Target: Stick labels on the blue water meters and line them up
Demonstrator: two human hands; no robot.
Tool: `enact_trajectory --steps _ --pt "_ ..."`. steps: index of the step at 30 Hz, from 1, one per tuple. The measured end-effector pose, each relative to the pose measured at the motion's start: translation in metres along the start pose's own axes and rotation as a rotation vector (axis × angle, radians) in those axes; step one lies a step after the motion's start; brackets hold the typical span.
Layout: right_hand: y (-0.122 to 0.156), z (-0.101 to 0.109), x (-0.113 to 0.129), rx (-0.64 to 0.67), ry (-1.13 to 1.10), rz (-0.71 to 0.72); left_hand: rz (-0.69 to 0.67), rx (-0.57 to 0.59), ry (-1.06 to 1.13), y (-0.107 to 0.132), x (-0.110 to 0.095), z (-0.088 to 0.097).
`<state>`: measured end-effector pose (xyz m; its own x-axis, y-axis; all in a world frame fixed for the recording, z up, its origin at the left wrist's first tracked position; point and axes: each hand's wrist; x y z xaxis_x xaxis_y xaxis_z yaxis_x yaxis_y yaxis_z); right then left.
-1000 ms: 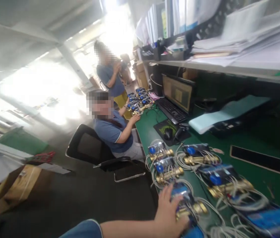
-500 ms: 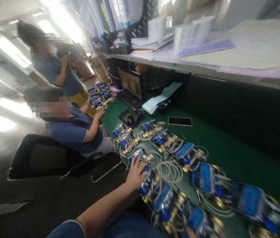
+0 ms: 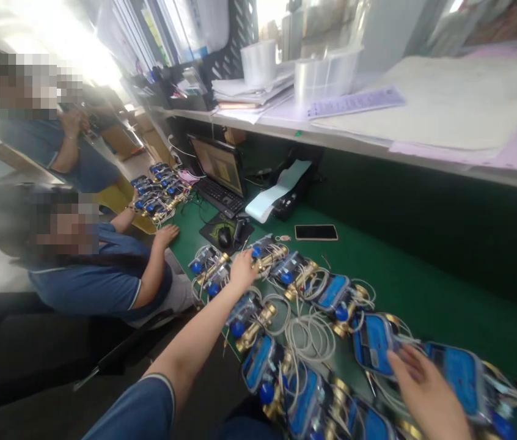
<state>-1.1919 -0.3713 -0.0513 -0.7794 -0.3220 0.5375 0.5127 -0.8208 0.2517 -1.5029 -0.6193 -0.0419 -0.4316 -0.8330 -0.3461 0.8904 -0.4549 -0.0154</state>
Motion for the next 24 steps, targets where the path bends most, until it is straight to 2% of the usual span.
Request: enact_trajectory --steps 3,6,8,10,13,15,17,19,22,24 --pt "-0.025 -0.027 0.063 0.031 0.079 -0.010 0.011 0.019 -0.030 -0.041 -0.001 -0.016" --pt "-0.045 -0.044 0.090 0.013 0.236 -0.062 0.058 0.040 -0.054 -0.056 0.003 -0.032" --pt "-0.053 -0.046 0.088 0.004 0.302 -0.133 0.095 0.049 -0.064 -0.056 0.009 -0.038" --pt "-0.055 -0.043 0.075 -0.011 0.333 -0.156 0.132 0.053 -0.066 -0.055 0.019 -0.038" --pt "-0.045 -0.037 0.047 -0.011 0.402 -0.119 0.187 0.048 -0.056 -0.058 0.033 -0.030" --pt "-0.036 -0.037 0.033 -0.051 0.473 -0.060 0.203 0.035 -0.040 -0.061 0.034 -0.024" --pt "-0.030 -0.037 0.023 -0.077 0.512 0.018 0.166 0.024 -0.010 -0.061 0.022 -0.021" --pt "-0.030 -0.035 0.019 -0.041 0.499 0.058 0.047 0.049 0.037 -0.053 -0.004 -0.024" --pt "-0.039 -0.029 0.020 0.041 0.406 0.009 -0.197 0.176 0.106 -0.035 -0.051 -0.039" --pt "-0.045 -0.027 0.022 0.033 0.332 -0.059 -0.271 0.255 0.113 -0.026 -0.073 -0.051"
Point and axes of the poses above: each hand's wrist, its own y-axis away from the middle knuckle, its own z-axis out of the back of the hand, x = y × z
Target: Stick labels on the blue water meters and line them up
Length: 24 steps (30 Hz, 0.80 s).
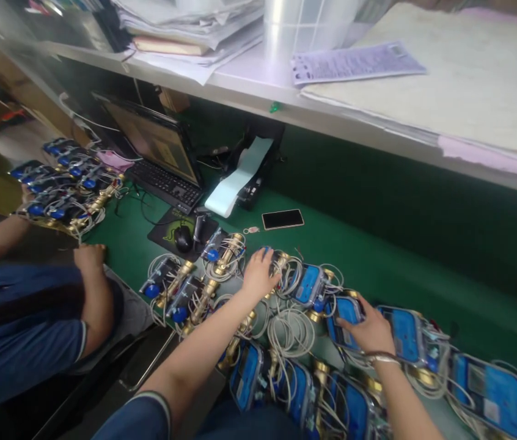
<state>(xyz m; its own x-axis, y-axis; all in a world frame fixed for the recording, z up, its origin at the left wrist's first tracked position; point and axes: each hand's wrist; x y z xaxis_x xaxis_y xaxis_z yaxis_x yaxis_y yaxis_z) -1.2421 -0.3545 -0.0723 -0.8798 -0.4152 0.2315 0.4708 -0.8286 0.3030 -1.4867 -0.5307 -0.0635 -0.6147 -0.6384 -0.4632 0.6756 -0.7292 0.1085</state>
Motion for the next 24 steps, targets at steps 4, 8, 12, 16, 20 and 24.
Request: enact_trajectory --steps 4,8,12,16,20,24 --pt "-0.002 -0.002 0.010 -0.084 -0.048 -0.116 0.046 0.054 -0.037 -0.002 -0.002 -0.012" --pt "0.009 -0.004 0.022 -0.159 -0.049 -0.165 0.122 0.036 -0.081 -0.005 0.017 -0.006" --pt "0.015 -0.004 0.043 -0.211 -0.095 -0.117 0.160 0.019 -0.110 -0.007 0.021 -0.004" --pt "0.005 -0.016 0.075 -0.016 -0.206 0.018 0.169 0.009 -0.125 -0.006 0.020 -0.003" --pt "0.009 -0.036 0.109 0.064 -0.238 0.016 0.168 0.004 -0.127 -0.003 0.023 0.002" --pt "0.031 -0.053 0.136 0.114 -0.275 0.063 0.156 -0.004 -0.128 -0.002 0.026 0.008"
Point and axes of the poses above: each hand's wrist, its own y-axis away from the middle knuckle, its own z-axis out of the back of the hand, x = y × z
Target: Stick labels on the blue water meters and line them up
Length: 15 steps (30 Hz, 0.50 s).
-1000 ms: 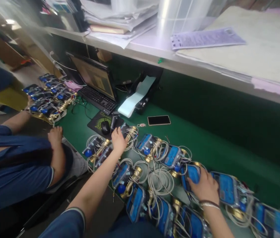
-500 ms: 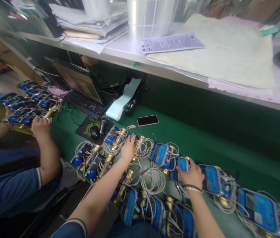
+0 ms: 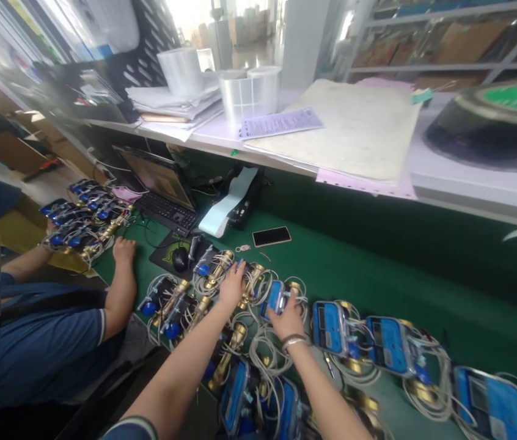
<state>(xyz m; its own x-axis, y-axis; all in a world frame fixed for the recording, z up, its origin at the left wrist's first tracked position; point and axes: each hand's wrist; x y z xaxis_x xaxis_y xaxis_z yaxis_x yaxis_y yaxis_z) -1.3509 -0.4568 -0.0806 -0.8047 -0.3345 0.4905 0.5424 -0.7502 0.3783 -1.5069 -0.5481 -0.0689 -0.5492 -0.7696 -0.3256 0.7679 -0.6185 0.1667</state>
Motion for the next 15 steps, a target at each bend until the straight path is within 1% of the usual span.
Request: enact_trajectory --steps 2,4,6,8,10,12,14,15 --pt "0.006 -0.004 0.004 0.021 -0.029 0.027 -0.013 0.000 0.004 -0.001 0.002 0.004" --pt "0.008 0.004 -0.002 0.039 -0.068 0.081 -0.029 -0.001 0.011 0.001 0.003 0.009" --pt "0.009 0.024 -0.021 0.022 -0.102 0.136 -0.039 -0.022 0.017 0.008 0.000 0.013" --pt "0.012 0.051 -0.050 -0.070 -0.112 0.134 -0.060 -0.059 0.024 0.022 -0.010 0.013" --pt "0.016 0.075 -0.083 -0.210 -0.094 0.050 -0.133 -0.067 0.041 0.041 -0.027 0.005" --pt "0.018 0.089 -0.111 -0.292 -0.077 -0.067 -0.257 -0.019 0.067 0.061 -0.049 -0.007" --pt "0.018 0.090 -0.127 -0.278 -0.079 -0.149 -0.354 0.044 0.083 0.074 -0.067 -0.021" --pt "0.018 0.087 -0.131 -0.249 -0.084 -0.168 -0.377 0.068 0.085 0.078 -0.073 -0.026"
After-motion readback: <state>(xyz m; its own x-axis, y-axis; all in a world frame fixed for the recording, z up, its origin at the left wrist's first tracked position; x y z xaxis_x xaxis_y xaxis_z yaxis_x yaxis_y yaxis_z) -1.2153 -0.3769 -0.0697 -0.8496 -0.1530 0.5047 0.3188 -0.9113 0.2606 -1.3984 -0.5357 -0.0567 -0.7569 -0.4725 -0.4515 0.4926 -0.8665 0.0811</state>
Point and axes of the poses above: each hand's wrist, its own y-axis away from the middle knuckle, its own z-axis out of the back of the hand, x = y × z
